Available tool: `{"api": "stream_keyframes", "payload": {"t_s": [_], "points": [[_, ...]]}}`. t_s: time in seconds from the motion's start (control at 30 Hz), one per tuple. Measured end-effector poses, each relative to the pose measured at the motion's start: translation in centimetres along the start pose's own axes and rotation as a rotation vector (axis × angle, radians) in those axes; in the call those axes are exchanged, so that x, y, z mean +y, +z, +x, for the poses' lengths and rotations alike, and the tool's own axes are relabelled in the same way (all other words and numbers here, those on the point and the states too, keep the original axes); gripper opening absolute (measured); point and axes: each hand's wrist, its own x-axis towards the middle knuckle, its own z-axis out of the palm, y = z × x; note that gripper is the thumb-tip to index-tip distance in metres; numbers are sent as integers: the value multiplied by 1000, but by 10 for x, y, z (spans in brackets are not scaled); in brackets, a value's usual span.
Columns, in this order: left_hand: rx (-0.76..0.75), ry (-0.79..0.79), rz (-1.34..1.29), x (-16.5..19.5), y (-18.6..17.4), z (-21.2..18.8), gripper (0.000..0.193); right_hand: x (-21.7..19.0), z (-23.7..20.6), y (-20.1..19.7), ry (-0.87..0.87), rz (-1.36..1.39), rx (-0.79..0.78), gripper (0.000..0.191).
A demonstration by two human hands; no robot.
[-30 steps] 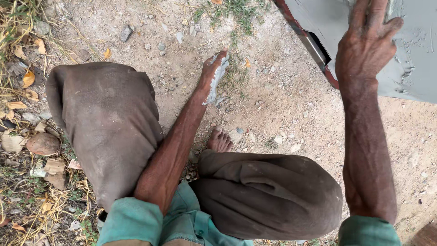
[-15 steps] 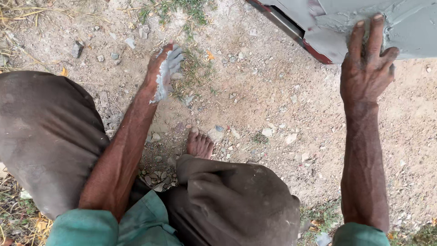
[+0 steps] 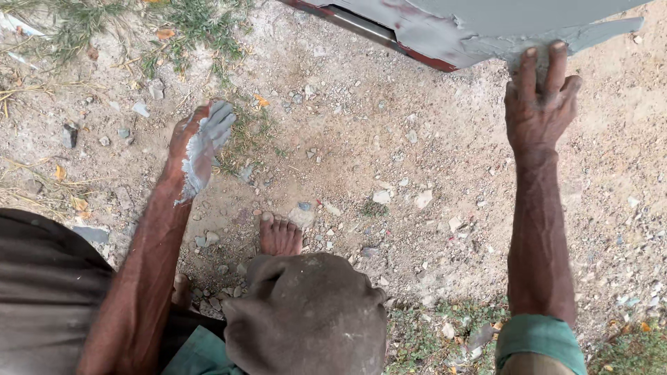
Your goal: The person sits on the ground next to a gray metal cabinet and applies gray putty to its surface using a small hand trowel, spreading the compound over worn and patched areas and reloading putty onto the trowel by hand. At the end the person stands up and walks away from the cabinet.
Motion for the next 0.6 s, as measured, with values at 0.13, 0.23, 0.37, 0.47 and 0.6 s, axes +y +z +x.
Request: {"api": "stream_keyframes", "payload": {"t_s": [0.13,0.23,0.37,0.47,0.6], "points": [[-216,-33,-49,-10,45,-8,99,-39,7,-17,137,97,14,89],[-379,-108,-49,-21,95,-3,108,-78,9,-57,556,518,-427,93],[-377,-223,-275,-33,164,10,102,-133,18,-142,608,1306,-207,92],[-362,-299,-449,-29,197,25,103,-202,41,-199,487,1639,-97,92],[-409,-102,-771,-10,184,19,104,-268,79,-254,358,1533,-221,93]]}}
